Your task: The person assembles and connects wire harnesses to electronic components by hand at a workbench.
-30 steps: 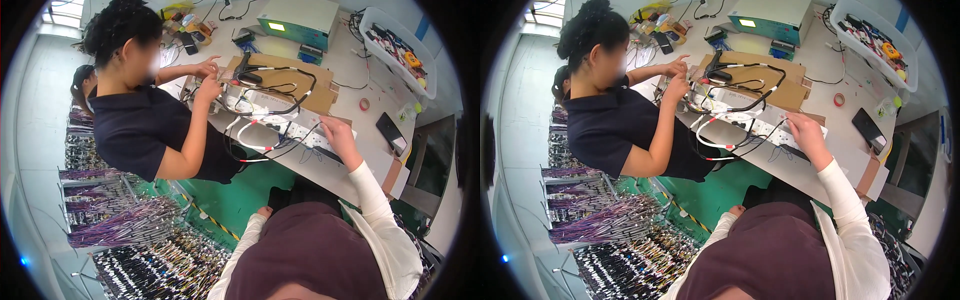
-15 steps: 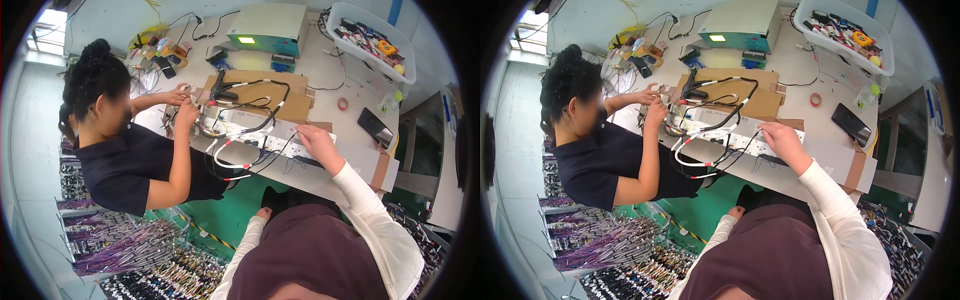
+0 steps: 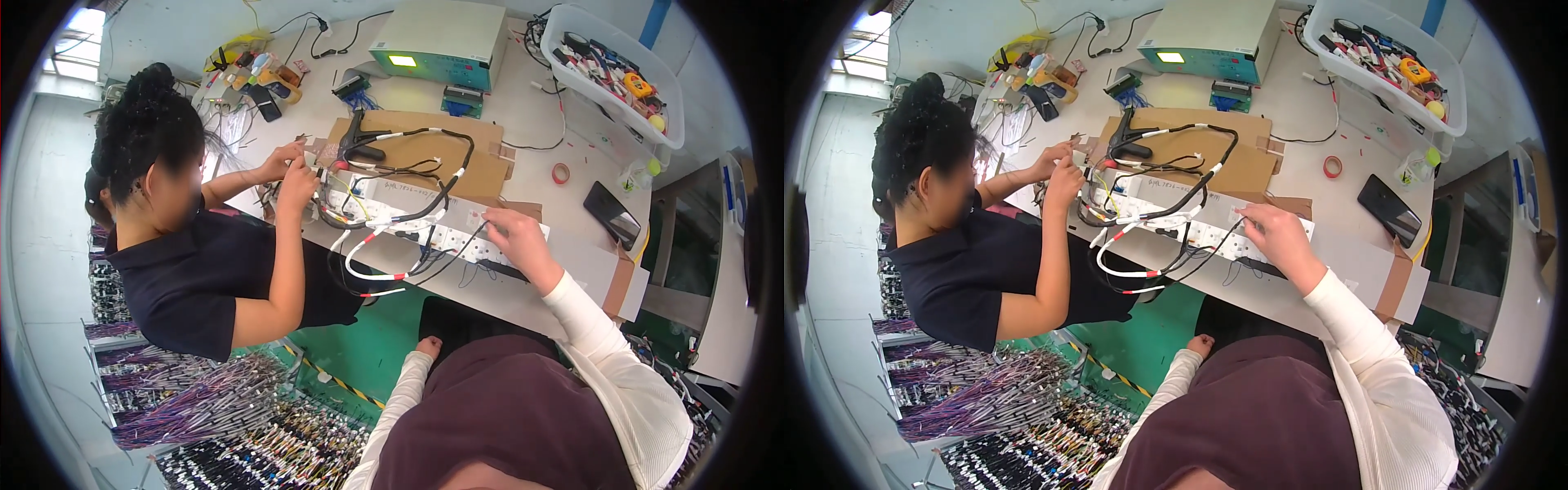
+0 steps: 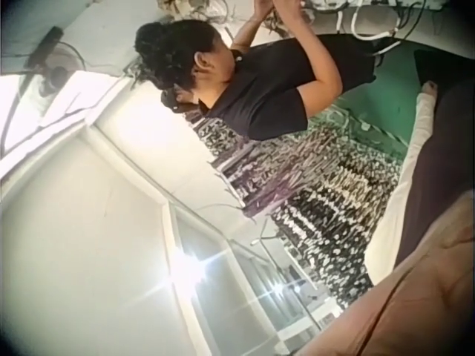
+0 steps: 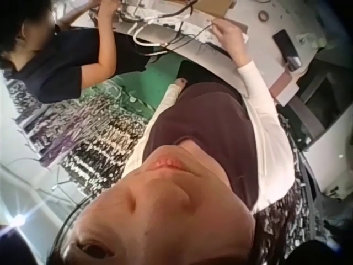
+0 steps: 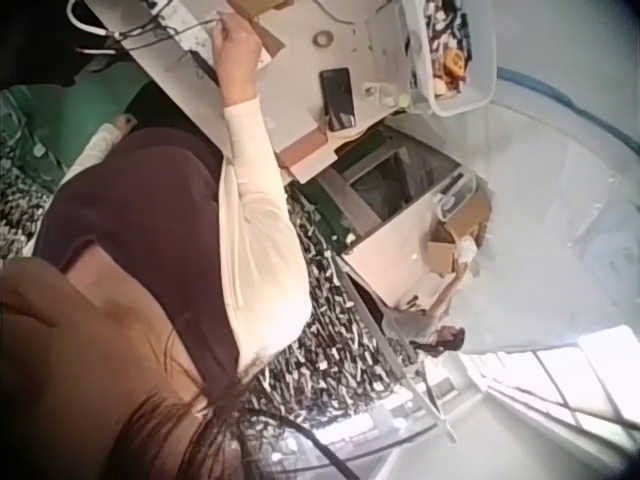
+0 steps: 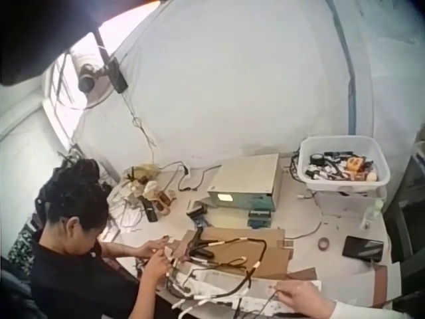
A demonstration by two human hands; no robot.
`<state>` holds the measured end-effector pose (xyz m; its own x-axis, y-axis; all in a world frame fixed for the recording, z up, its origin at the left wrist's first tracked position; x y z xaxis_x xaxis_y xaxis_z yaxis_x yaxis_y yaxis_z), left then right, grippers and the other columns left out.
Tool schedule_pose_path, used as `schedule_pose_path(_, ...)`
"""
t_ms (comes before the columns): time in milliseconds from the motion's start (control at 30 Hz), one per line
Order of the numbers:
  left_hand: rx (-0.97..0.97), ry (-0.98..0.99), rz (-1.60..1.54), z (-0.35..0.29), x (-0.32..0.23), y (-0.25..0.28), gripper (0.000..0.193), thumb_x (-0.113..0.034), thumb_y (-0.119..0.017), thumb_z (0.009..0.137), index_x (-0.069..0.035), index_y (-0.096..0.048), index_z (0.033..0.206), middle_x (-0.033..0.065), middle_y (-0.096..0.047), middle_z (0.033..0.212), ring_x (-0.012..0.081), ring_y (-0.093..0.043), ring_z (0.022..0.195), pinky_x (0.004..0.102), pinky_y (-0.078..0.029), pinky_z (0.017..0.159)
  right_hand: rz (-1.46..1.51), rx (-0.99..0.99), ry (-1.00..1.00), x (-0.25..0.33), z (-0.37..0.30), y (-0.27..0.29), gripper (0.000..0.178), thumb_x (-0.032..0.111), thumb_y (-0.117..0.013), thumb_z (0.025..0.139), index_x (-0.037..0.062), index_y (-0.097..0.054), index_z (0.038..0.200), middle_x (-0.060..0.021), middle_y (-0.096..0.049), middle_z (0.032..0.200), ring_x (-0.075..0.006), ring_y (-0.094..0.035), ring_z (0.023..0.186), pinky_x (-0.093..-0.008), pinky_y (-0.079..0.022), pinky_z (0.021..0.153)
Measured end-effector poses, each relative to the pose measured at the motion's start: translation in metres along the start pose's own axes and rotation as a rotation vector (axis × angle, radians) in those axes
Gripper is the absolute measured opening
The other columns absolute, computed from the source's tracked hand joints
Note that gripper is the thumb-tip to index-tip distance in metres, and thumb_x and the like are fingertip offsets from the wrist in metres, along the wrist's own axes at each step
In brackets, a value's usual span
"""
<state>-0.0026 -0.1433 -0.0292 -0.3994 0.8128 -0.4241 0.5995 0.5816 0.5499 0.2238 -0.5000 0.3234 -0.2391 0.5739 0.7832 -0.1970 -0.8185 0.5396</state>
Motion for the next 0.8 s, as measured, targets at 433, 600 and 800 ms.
schedule_pose_path(433, 0.019, 0.019, -0.001, -0.007, -0.021, 0.012, 0.024, -0.027, -0.064, 0.09, -0.009, -0.075, 0.101, 0.016, -0.075, 0.1, 0.0347, -0.07, 0.098, 0.0425, -0.055, 0.089, -0.433, 0.1, 0.066, 0.0, -0.098, 0.065, 0.078, 0.012, -0.079, 0.074, 0.0004, -0.045, 0.142, -0.0202, -0.047, 0.149, -0.0422, -0.043, 0.138, -0.058, -0.032, 0.115)
schedule_pose_path(600, 0.042, -0.002, 0.104, 0.004, -0.009, 0.007, 0.023, -0.026, -0.062, 0.09, -0.01, -0.076, 0.099, 0.0162, -0.074, 0.099, 0.0349, -0.071, 0.096, 0.0422, -0.055, 0.089, -0.479, -0.004, 0.011, -0.048, -0.145, 0.064, 0.079, 0.017, -0.082, 0.072, 0.0013, -0.046, 0.14, -0.0204, -0.051, 0.143, -0.0424, -0.046, 0.136, -0.0588, -0.03, 0.116)
schedule_pose_path(800, -0.154, -0.187, -0.068, 0.027, -0.061, 0.067, 0.021, -0.02, -0.061, 0.091, -0.007, -0.075, 0.099, 0.0159, -0.074, 0.098, 0.035, -0.071, 0.093, 0.0417, -0.056, 0.086, -0.441, -0.175, 0.03, -0.055, -0.171, 0.069, 0.08, 0.02, -0.083, 0.072, 0.0037, -0.046, 0.14, -0.0185, -0.053, 0.141, -0.0419, -0.047, 0.135, -0.0601, -0.025, 0.118)
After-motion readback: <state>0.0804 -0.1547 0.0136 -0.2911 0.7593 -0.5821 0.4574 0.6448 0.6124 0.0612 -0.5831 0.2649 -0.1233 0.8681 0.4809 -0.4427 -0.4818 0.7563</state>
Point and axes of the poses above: each hand's wrist, its own z-axis towards the middle knuckle, its own y-axis out of the back of the hand, x = y × z, the point moved 4 cm from there along z, towards the middle knuckle
